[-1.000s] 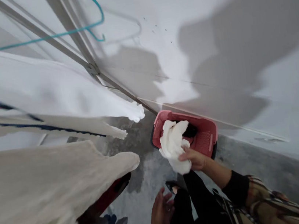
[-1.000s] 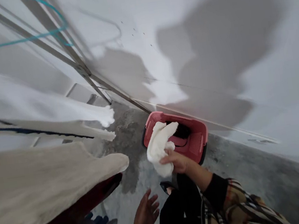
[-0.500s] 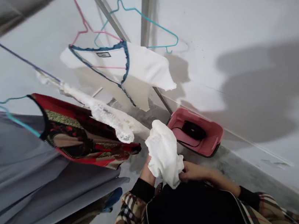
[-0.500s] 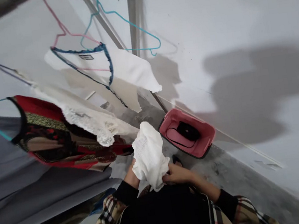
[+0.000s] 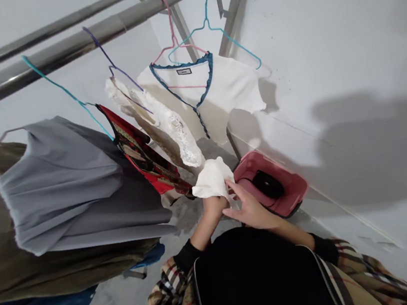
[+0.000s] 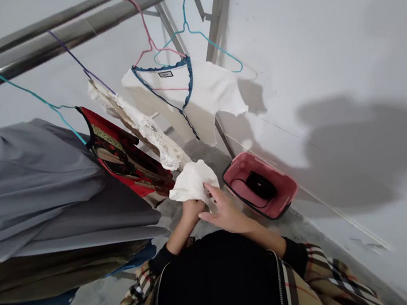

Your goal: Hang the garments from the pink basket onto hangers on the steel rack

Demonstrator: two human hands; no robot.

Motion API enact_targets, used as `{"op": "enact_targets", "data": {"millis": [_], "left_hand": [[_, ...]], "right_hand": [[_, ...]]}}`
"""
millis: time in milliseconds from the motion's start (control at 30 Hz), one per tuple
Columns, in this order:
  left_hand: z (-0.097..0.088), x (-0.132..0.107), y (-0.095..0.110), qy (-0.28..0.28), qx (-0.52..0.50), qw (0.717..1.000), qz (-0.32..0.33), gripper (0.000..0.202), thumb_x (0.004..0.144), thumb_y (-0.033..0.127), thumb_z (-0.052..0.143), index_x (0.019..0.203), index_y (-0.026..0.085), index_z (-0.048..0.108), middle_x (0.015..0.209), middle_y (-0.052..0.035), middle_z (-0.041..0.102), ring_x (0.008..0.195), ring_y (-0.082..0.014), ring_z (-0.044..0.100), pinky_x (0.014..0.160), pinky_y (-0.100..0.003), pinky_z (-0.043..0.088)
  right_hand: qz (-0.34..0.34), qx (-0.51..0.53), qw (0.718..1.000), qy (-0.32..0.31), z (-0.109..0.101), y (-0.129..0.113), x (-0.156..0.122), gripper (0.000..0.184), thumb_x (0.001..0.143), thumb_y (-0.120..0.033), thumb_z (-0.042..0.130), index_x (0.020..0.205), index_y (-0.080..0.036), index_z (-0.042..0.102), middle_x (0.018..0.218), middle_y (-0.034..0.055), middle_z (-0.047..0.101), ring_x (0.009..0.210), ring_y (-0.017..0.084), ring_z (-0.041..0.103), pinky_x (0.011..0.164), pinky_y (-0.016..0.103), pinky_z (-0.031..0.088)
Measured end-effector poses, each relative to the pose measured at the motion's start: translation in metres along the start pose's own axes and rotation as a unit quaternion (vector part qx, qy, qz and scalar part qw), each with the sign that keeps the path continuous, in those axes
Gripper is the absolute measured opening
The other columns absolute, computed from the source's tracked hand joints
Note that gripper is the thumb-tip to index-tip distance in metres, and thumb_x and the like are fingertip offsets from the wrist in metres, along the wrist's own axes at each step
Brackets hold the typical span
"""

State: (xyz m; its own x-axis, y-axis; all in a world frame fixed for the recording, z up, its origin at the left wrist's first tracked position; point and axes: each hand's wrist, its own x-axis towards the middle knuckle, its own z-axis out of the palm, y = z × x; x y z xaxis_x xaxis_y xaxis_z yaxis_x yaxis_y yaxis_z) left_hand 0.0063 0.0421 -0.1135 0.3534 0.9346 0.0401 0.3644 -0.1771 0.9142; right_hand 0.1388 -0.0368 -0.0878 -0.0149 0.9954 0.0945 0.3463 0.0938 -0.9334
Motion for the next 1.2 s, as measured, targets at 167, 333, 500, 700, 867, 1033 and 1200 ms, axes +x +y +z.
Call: {"op": "enact_targets", "data": {"millis": [167,333,500,700,867,1033,1200], "left_hand": [[-0.005,-0.013,0.019,0.017,-0.005,1.000,0.020,0.035,0.076,0.026,0.059,0.110,0.019,0.066,0.124,-0.0121,0.065,0.127,-0.0304,0.050,0.114,-0.045,0.030],[-0.018,-0.017,0.038,0.057,-0.119,0.991,-0.027,0.038,0.079,0.038,0.062,0.110,0.015,0.066,0.116,-0.0104,0.069,0.114,-0.0270,0.060,0.104,-0.041,0.042],[-0.036,-0.016,0.036,0.050,-0.158,0.982,-0.088,0.036,0.073,0.041,0.067,0.098,0.014,0.069,0.097,-0.0073,0.073,0.089,-0.0229,0.066,0.085,-0.035,0.050],[-0.043,-0.012,0.032,-0.038,-0.095,0.994,-0.034,0.032,0.073,0.036,0.068,0.097,0.015,0.066,0.092,-0.0058,0.071,0.085,-0.0199,0.064,0.082,-0.033,0.049],[-0.034,-0.009,0.051,-0.060,-0.168,0.984,0.020,0.043,0.075,0.038,0.069,0.110,0.015,0.060,0.105,-0.0095,0.069,0.095,-0.0196,0.064,0.087,-0.032,0.049],[-0.034,-0.006,0.068,0.012,-0.145,0.989,0.029,0.031,0.077,0.043,0.067,0.091,0.016,0.063,0.083,-0.0031,0.067,0.071,-0.0129,0.059,0.067,-0.023,0.047],[-0.047,-0.001,0.075,0.080,-0.082,0.992,0.054,0.029,0.080,0.042,0.064,0.091,0.016,0.065,0.084,-0.0031,0.067,0.072,-0.0130,0.058,0.066,-0.022,0.045]], "right_hand": [[0.013,0.061,0.995,0.082,0.000,-0.007,0.015,0.039,0.083,-0.032,0.056,0.119,-0.019,0.060,0.111,0.0088,0.068,0.101,0.023,0.063,0.091,0.039,0.048],[0.097,0.265,0.950,0.134,-0.037,-0.025,0.029,0.023,0.076,-0.034,0.062,0.095,-0.020,0.065,0.085,0.0012,0.071,0.073,0.017,0.064,0.069,0.030,0.049],[0.127,0.368,0.912,0.130,-0.071,-0.050,0.042,0.027,0.064,-0.036,0.076,0.084,-0.021,0.065,0.074,-0.0015,0.069,0.066,0.015,0.063,0.067,0.028,0.047],[0.106,0.321,0.940,0.037,-0.081,-0.072,0.058,0.026,0.065,-0.036,0.073,0.083,-0.018,0.066,0.071,-0.0018,0.067,0.066,0.013,0.062,0.067,0.026,0.046],[0.068,0.228,0.971,0.007,-0.076,-0.080,0.065,0.025,0.073,-0.033,0.061,0.091,-0.017,0.066,0.071,-0.0015,0.064,0.063,0.011,0.057,0.060,0.022,0.043],[-0.004,0.121,0.992,0.022,-0.082,-0.079,0.068,0.024,0.077,-0.029,0.055,0.092,-0.017,0.068,0.076,-0.0005,0.065,0.066,0.011,0.055,0.061,0.022,0.042],[-0.076,0.006,0.991,0.106,-0.093,-0.072,0.068,0.024,0.074,-0.021,0.055,0.094,-0.017,0.067,0.081,0.0015,0.066,0.072,0.014,0.058,0.066,0.024,0.043]]}}
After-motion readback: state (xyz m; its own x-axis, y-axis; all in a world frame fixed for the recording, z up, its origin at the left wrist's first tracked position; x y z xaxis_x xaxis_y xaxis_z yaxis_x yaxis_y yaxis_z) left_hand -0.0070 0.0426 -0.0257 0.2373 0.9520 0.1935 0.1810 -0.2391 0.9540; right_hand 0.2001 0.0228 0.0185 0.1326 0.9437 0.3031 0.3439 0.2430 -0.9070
